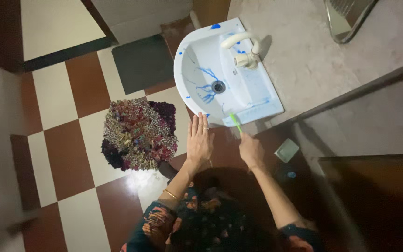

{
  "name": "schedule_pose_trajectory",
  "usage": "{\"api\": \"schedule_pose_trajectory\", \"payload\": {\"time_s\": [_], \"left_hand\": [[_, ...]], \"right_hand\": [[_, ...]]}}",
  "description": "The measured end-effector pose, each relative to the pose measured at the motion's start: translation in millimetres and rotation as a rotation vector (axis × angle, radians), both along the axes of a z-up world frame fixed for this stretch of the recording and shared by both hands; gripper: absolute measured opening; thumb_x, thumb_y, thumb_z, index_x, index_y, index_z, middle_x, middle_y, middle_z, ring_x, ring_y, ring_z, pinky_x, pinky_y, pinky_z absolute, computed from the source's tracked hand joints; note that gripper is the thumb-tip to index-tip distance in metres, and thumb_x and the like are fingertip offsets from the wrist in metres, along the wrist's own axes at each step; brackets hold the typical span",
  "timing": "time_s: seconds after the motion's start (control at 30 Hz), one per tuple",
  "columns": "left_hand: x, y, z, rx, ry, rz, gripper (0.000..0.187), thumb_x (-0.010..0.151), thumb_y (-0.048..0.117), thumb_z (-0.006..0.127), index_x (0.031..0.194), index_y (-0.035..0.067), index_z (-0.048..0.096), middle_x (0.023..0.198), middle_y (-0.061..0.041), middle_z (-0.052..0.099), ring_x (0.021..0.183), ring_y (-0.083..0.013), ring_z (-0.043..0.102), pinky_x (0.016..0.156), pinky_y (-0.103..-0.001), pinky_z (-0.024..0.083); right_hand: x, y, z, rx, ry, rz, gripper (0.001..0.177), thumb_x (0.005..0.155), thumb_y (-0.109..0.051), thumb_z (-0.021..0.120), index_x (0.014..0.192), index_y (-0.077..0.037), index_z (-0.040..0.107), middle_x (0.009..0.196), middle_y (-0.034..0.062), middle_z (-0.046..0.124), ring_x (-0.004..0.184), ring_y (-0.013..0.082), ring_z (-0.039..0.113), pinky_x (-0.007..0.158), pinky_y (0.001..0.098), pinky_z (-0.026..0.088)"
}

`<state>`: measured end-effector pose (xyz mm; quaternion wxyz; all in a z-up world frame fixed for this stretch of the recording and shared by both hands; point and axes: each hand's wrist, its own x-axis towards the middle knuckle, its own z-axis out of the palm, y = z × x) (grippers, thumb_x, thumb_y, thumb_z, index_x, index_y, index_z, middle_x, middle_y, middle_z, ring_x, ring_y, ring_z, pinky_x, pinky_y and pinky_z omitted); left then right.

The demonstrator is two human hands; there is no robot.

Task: The person applies blue liquid soap to a toothbrush and scrubs the interior surfaces of a white bathroom sink. They repeatedly rub the sink basin and faucet area with the soapy toothbrush, spreading the blue soap across the surface.

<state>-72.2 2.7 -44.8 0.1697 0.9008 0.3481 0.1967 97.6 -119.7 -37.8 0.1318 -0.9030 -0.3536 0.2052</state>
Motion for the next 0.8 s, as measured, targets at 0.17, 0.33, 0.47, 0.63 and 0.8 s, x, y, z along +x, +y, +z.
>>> {"api": "schedule_pose_trajectory", "payload": {"time_s": [0.17, 0.33, 0.47, 0.63, 0.8], "left_hand": [[1, -2, 3, -0.036, -0.018, -0.015, 0.075, 0.101, 0.028, 0.051, 0.159, -0.008, 0.021, 0.167, -0.025, 0.021, 0.157, -0.0408, 0.017, 0.126, -0.054, 0.014], [-5, 0, 3, -0.040, -0.010, 0.002, 0.074, 0.102, 0.028, 0.051, 0.158, -0.008, 0.021, 0.166, -0.026, 0.020, 0.156, -0.0411, 0.016, 0.126, -0.055, 0.013], [-8, -1, 7, -0.018, -0.023, -0.008, 0.073, 0.103, 0.028, 0.050, 0.159, -0.008, 0.020, 0.168, -0.026, 0.020, 0.157, -0.0411, 0.016, 0.126, -0.054, 0.014], [-8, 1, 11, -0.063, -0.002, 0.012, 0.074, 0.103, 0.029, 0.049, 0.160, -0.008, 0.020, 0.168, -0.025, 0.020, 0.157, -0.0406, 0.016, 0.126, -0.053, 0.014], [-9, 1, 8, -0.034, 0.025, 0.010, 0.074, 0.102, 0.030, 0.049, 0.159, -0.007, 0.020, 0.167, -0.024, 0.020, 0.156, -0.0396, 0.016, 0.126, -0.053, 0.013]], "right_hand": [[-19, 7, -4, -0.102, 0.197, -0.001, 0.033, 0.114, -0.033, 0.040, 0.111, -0.010, 0.064, 0.089, 0.0231, 0.073, 0.081, 0.0444, 0.074, 0.068, 0.0556, 0.059], [0, -5, -9, 0.078, -0.147, 0.039, 0.021, 0.103, -0.024, 0.053, 0.109, -0.013, 0.070, 0.085, 0.0204, 0.072, 0.078, 0.0432, 0.069, 0.064, 0.0551, 0.053], [-13, 11, -1, -0.041, 0.049, 0.019, 0.028, 0.107, -0.027, 0.045, 0.118, -0.012, 0.066, 0.084, 0.0188, 0.074, 0.072, 0.0370, 0.076, 0.060, 0.0500, 0.059], [-12, -7, 4, 0.015, 0.042, -0.075, 0.028, 0.107, -0.032, 0.046, 0.116, -0.016, 0.067, 0.087, 0.0229, 0.073, 0.080, 0.0491, 0.068, 0.067, 0.0590, 0.054], [-22, 9, 2, 0.067, -0.064, 0.024, 0.026, 0.105, -0.028, 0.047, 0.114, -0.017, 0.069, 0.085, 0.0213, 0.073, 0.079, 0.0444, 0.071, 0.068, 0.0564, 0.055]]}}
